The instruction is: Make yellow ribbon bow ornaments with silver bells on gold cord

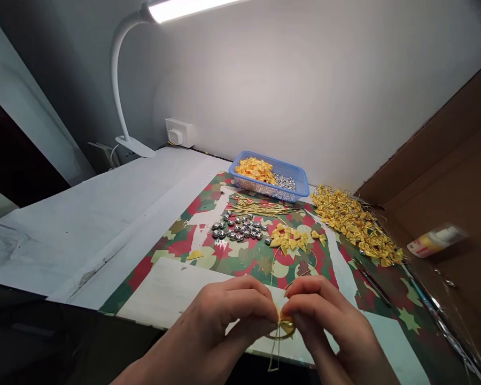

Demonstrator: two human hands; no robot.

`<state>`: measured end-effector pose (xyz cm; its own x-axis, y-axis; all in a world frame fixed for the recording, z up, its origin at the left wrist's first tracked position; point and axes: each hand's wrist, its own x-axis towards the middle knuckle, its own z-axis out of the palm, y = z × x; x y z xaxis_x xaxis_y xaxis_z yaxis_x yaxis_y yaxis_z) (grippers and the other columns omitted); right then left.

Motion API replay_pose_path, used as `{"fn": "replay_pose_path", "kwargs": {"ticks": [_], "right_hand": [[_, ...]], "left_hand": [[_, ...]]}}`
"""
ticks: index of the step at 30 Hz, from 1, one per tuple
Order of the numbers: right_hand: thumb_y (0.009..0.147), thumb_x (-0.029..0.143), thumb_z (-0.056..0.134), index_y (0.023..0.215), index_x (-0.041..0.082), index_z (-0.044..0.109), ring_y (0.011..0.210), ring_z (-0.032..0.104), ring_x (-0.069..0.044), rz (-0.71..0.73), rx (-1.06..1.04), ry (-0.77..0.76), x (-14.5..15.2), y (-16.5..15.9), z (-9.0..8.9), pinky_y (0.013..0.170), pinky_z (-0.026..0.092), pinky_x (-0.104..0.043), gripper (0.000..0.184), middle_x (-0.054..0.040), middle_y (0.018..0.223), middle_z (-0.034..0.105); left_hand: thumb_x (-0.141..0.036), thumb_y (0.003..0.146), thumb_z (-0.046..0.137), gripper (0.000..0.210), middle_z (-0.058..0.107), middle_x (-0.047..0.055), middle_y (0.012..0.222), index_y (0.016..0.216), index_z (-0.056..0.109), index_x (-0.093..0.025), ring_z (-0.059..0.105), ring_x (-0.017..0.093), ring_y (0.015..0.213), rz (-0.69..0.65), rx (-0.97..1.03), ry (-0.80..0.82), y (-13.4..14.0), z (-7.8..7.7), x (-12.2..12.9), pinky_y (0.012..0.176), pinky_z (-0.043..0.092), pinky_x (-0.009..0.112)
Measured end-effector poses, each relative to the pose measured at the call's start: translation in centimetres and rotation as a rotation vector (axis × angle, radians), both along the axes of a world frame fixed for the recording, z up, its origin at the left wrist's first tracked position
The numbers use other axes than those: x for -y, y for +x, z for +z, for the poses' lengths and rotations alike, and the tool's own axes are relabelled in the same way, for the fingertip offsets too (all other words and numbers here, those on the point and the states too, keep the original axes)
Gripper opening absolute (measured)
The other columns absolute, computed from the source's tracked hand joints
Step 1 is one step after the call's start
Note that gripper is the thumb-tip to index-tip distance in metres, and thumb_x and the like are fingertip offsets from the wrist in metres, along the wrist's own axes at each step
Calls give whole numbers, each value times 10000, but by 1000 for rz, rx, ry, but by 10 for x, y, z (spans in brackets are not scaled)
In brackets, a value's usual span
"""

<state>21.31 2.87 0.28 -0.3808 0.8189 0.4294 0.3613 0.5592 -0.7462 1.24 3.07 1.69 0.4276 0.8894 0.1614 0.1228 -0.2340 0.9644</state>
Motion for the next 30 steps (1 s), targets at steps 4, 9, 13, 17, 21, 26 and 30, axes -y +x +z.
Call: {"fn": "replay_pose_path", "kwargs": {"ticks": [4, 9, 13, 17, 21, 26, 30], "right_hand": [[962, 77, 516, 1036, 241, 586, 852, 627, -93, 98, 140, 93, -6, 8, 6, 748, 510, -150, 193, -10, 996, 580], [963, 80, 516, 989, 237, 582, 811, 607, -113, -33, 172, 124, 1, 2, 5, 698, 501, -204, 172, -18, 988, 571], [970, 73, 495, 951, 228, 572, 806, 606, -110, -74, 127, 124, 6, -6, 2, 716, 489, -215, 174, -15, 967, 565], [970, 37, 472, 972, 220, 561, 840, 608, -106, -61, 71, 133, 5, -9, 1, 765, 482, -208, 203, -19, 978, 550], [972, 22, 456, 979, 217, 548, 840, 598, -106, -58, 31, 128, 5, -10, -1, 751, 468, -208, 215, -20, 977, 540], [979, 52, 460, 983, 217, 568, 851, 602, -118, -57, -19, 87, 6, -9, -6, 749, 470, -213, 197, -20, 986, 552], [1011, 222, 501, 1076, 231, 596, 853, 578, -140, -14, -12, 28, 6, -6, -7, 718, 482, -227, 116, -33, 1037, 564]], "left_hand": [[-185, 987, 504, 246, 651, 4, 840, 800, 664, -201, 620, 143, 762, 1, -44, 10, 1, 0, 0, 730, 485, 226], [-176, 983, 501, 240, 653, 26, 853, 819, 676, -185, 628, 161, 772, 5, -94, 28, 1, 0, -1, 730, 496, 251], [-180, 983, 504, 251, 653, 27, 827, 811, 686, -183, 628, 162, 755, 16, -81, 45, 0, -1, -1, 710, 501, 250], [-183, 981, 519, 244, 659, 28, 829, 823, 706, -187, 630, 163, 762, 40, -62, 22, 1, -2, -1, 707, 504, 249], [-158, 970, 525, 236, 646, 25, 823, 820, 706, -181, 621, 154, 747, 48, -48, 8, 1, -1, -1, 689, 501, 240], [-155, 970, 528, 236, 639, 22, 828, 818, 705, -189, 620, 155, 749, 59, -28, 8, 0, -3, 0, 677, 500, 240], [-162, 966, 534, 231, 638, 19, 830, 826, 714, -202, 613, 153, 730, 97, -3, 33, 1, -7, 1, 659, 492, 244]]}}
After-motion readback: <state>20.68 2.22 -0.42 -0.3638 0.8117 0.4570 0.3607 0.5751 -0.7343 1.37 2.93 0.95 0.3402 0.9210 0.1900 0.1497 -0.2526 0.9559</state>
